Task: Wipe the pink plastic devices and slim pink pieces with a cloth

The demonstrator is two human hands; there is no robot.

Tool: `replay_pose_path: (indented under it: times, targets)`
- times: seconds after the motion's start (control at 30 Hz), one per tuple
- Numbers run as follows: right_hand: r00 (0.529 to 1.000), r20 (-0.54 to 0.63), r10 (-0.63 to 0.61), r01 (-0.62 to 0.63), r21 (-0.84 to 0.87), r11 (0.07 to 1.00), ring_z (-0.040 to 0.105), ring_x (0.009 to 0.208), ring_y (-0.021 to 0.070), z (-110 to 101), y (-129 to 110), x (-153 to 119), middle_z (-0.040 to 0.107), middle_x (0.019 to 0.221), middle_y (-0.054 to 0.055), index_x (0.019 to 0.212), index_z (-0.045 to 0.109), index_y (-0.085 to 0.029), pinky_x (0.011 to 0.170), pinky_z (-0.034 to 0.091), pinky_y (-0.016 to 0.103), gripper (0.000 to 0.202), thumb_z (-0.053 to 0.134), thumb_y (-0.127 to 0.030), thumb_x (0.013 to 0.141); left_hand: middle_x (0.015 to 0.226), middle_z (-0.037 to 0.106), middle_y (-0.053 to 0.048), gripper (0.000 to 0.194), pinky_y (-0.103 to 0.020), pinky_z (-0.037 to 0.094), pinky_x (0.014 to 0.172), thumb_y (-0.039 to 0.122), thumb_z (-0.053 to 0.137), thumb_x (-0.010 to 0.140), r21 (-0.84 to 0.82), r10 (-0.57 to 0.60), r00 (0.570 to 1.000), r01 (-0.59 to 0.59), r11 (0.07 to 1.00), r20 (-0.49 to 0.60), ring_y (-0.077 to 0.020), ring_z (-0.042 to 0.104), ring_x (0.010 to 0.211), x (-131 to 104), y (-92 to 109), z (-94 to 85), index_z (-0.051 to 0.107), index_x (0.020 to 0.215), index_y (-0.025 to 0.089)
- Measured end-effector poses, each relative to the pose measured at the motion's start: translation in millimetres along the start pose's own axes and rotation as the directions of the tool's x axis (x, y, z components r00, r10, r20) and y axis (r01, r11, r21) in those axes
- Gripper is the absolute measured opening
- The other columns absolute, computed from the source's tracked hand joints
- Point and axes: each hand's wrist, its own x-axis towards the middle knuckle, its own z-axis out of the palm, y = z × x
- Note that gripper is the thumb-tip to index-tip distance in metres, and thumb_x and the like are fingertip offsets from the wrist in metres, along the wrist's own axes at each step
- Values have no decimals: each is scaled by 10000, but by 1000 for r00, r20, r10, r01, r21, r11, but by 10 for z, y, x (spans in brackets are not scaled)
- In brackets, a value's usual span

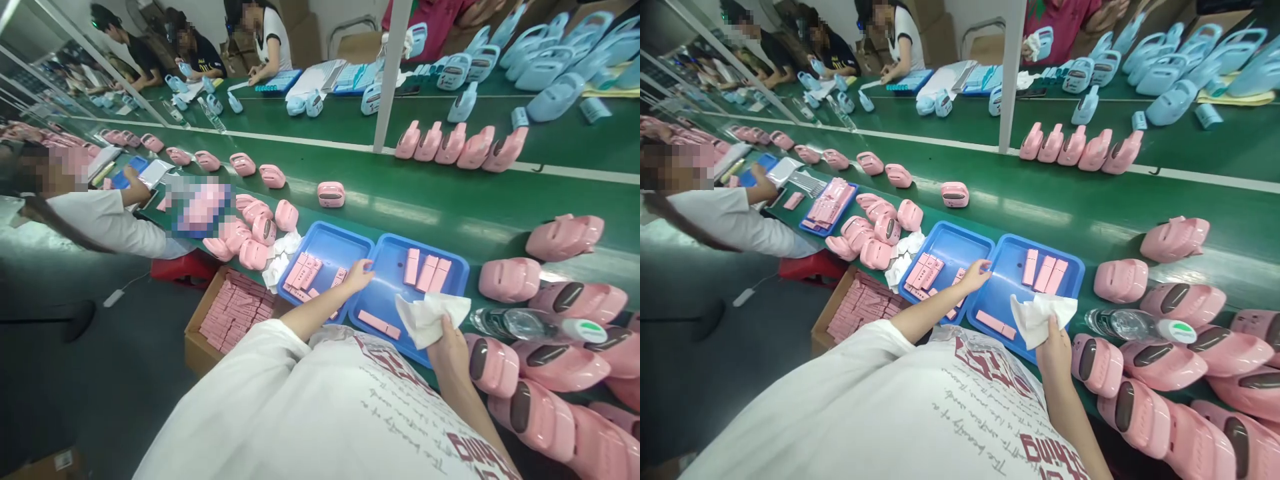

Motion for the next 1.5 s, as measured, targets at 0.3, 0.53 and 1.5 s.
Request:
replay_pose_path:
  times: [0.3,0.53,1.5]
  targets:
    - [965,60,254,-258,351,900,565,1159,196,31,-4,43,657,1115,76,990,615,-195,1019,436,454,218,479,-316,872,1231,503,-180,401,-426,264,1075,234,641,733,295,18,971,55,954,-239,-310,410,1250,-148,-526,-605,535,1097,103]
    - [943,179,281,-321,259,911,599,1112,242,6,70,77,668,1123,51,1009,623,-230,914,520,484,244,536,-371,829,907,590,-81,103,-351,374,961,183,610,743,178,109,971,-72,982,-213,-233,529,1043,-180,-393,-612,545,818,157]
    - [906,248,-343,342,48,938,620,668,201,379,-664,-202,663,690,45,771,684,-176,598,518,321,488,633,-651,674,690,596,-16,645,-259,472,575,456,712,696,-367,392,745,-211,906,540,-124,573,573,-1166,594,-255,544,1232,139]
